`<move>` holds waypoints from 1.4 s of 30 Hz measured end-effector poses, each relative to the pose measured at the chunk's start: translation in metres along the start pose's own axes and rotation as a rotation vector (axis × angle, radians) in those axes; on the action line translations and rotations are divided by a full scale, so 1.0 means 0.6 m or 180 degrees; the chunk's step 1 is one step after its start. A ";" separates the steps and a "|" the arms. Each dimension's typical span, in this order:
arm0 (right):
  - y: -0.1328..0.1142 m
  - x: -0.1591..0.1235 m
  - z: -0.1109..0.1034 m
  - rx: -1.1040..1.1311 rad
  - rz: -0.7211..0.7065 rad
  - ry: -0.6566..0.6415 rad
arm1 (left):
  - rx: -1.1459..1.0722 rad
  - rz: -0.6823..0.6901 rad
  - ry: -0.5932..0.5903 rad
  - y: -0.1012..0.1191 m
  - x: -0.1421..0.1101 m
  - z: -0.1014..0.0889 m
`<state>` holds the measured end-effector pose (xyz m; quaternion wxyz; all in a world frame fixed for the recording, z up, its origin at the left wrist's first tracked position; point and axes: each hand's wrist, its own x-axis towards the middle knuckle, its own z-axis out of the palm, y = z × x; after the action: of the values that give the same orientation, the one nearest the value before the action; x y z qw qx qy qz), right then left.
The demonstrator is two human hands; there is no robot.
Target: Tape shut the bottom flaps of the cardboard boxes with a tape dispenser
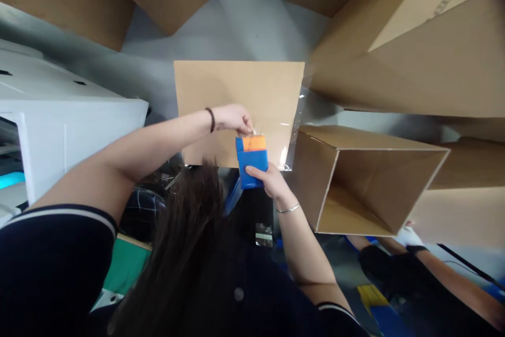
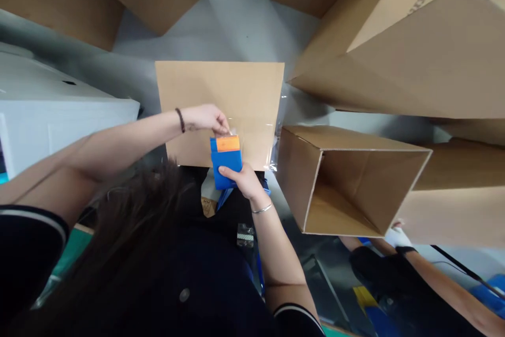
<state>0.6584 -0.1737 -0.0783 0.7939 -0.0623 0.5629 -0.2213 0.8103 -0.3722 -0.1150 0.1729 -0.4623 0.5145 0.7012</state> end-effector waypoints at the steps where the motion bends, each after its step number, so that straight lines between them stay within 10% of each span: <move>1: -0.001 0.010 0.003 0.0045 -0.0011 0.0095 | 0.0221 0.0105 0.0204 0.016 0.020 -0.031; 7: 0.022 0.081 0.015 0.0453 -0.0029 0.0457 | 0.0852 0.0518 0.1176 0.092 0.141 -0.198; 13: -0.007 0.180 0.030 0.0538 -0.0219 0.0395 | 0.1461 0.0268 0.1471 0.076 0.220 -0.254; 23: -0.006 0.207 0.044 0.0306 -0.0135 0.0540 | 0.1532 -0.0271 0.1446 -0.027 0.282 -0.233; 31: -0.013 0.209 0.039 0.0438 -0.0261 0.0611 | 0.1691 -0.0157 0.1144 -0.001 0.260 -0.212; 34: -0.019 0.207 0.038 0.0507 -0.0296 0.0597 | 0.1894 -0.0047 0.1523 -0.031 0.201 -0.180; 37: -0.022 0.208 0.037 0.0556 -0.0346 0.0636 | 0.2119 0.0484 0.2527 -0.120 0.094 -0.077; 42: -0.029 0.224 0.036 0.0700 -0.0274 0.0837 | 0.2604 0.0489 0.1330 -0.287 -0.055 0.153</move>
<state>0.7093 -0.2490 -0.1813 0.7053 0.0303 0.6311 -0.3216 0.9076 -0.2127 -0.1805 0.1813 -0.4480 0.8053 0.3433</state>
